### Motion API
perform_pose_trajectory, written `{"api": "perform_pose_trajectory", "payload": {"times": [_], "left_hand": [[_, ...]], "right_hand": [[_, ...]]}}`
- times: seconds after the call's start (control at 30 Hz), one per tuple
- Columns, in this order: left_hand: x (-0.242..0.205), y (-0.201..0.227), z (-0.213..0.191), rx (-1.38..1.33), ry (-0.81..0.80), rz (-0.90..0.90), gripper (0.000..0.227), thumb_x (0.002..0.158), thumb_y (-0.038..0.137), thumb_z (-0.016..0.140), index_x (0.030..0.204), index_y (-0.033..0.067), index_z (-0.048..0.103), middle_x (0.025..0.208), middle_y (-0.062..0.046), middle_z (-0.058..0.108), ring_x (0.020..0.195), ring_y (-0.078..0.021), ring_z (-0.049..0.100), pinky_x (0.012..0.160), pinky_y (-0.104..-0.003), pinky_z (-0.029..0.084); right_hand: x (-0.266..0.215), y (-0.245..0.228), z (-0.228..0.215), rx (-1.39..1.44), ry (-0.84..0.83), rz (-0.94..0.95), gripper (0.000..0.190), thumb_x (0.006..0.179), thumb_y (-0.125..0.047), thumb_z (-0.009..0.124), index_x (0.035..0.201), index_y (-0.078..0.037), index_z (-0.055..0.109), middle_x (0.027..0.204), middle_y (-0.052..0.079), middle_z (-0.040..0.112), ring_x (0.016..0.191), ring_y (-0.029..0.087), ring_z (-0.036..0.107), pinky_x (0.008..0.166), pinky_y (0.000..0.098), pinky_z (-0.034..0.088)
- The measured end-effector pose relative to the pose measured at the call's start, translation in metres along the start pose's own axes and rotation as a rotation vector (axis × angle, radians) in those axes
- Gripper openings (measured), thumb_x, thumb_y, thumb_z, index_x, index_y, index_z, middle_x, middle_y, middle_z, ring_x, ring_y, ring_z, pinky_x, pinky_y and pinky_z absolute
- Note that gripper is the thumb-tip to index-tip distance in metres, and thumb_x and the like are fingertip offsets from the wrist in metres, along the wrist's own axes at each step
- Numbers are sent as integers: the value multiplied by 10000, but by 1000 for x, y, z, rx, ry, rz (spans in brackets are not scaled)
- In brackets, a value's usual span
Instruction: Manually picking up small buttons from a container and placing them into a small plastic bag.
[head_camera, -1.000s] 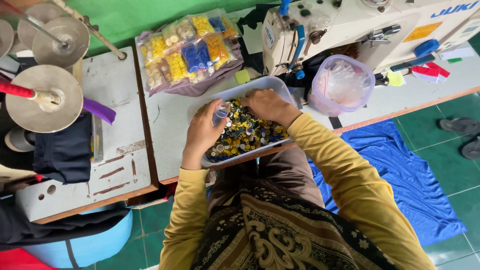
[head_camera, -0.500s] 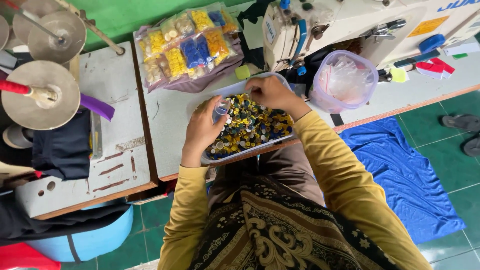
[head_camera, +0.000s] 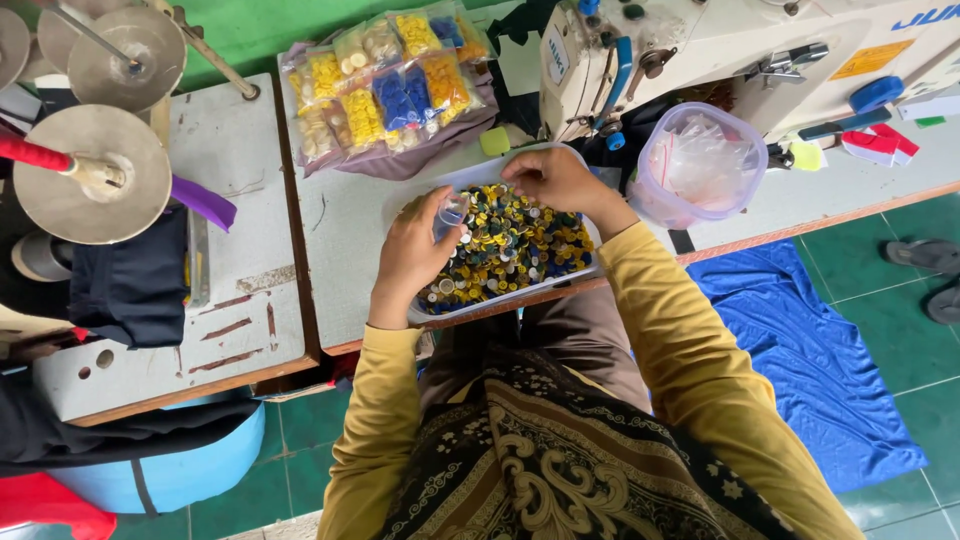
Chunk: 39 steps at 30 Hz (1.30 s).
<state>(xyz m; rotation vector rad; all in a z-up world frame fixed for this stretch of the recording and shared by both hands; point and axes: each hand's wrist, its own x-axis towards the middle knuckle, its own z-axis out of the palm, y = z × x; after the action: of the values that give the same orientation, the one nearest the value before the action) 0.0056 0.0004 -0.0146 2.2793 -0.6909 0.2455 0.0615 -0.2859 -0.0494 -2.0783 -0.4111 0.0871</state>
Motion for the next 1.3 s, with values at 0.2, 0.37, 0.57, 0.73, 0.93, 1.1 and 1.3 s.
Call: {"api": "perform_pose_trajectory", "payload": {"times": [0.2, 0.37, 0.57, 0.73, 0.93, 1.1, 1.3], "left_hand": [[-1, -4, 2, -2, 29, 35, 540, 887, 216, 783, 1366, 40, 607, 1150, -219, 708, 1035, -403, 695, 880, -472, 546], [-2, 0, 1, 7, 30, 25, 548, 881, 227, 785, 1365, 44, 607, 1139, -221, 710, 1031, -409, 695, 882, -483, 545], [-3, 2, -2, -2, 27, 27, 532, 889, 218, 780, 1361, 40, 610, 1130, -213, 715, 1019, -398, 701, 873, -469, 541], [-3, 1, -1, -7, 43, 38, 538, 880, 213, 790, 1355, 33, 612, 1108, -221, 715, 1007, -403, 699, 856, -467, 542], [-2, 2, -2, -9, 42, 29, 520, 892, 218, 787, 1347, 28, 621, 1103, -208, 722, 1008, -384, 709, 863, -458, 541], [-3, 3, -6, -8, 25, 29, 506, 899, 208, 784, 1340, 22, 622, 1104, -197, 723, 1011, -367, 712, 868, -446, 546], [-3, 4, -6, -8, 7, 8, 508, 909, 189, 771, 1359, 19, 607, 1127, -205, 718, 1037, -370, 706, 892, -454, 544]], "right_hand": [[-2, 7, -6, -759, -88, 114, 204, 944, -57, 600, 1035, -38, 781, 830, 190, 749, 661, 293, 732, 514, 342, 603], [-7, 45, 18, -1112, -110, 231, 134, 873, -8, 642, 901, -6, 772, 735, 153, 718, 621, 238, 702, 486, 355, 593], [-8, -7, 15, -917, -200, 194, 158, 900, -99, 644, 939, -56, 791, 842, 173, 735, 749, 337, 726, 593, 457, 609], [-3, -40, -17, -606, -272, 139, 250, 977, -172, 593, 1094, -53, 778, 1013, 252, 745, 928, 478, 721, 737, 533, 617], [-10, -54, -36, -496, -244, 90, 274, 991, -141, 566, 1097, 15, 765, 980, 292, 738, 878, 500, 709, 743, 515, 600], [-13, -83, -23, -524, -415, 105, 353, 1023, -131, 506, 1304, -23, 689, 1163, 320, 701, 1023, 533, 678, 809, 565, 593], [17, 32, -11, -996, -246, 177, 291, 981, -248, 623, 1130, -39, 761, 944, 196, 732, 815, 351, 735, 636, 443, 629]]}}
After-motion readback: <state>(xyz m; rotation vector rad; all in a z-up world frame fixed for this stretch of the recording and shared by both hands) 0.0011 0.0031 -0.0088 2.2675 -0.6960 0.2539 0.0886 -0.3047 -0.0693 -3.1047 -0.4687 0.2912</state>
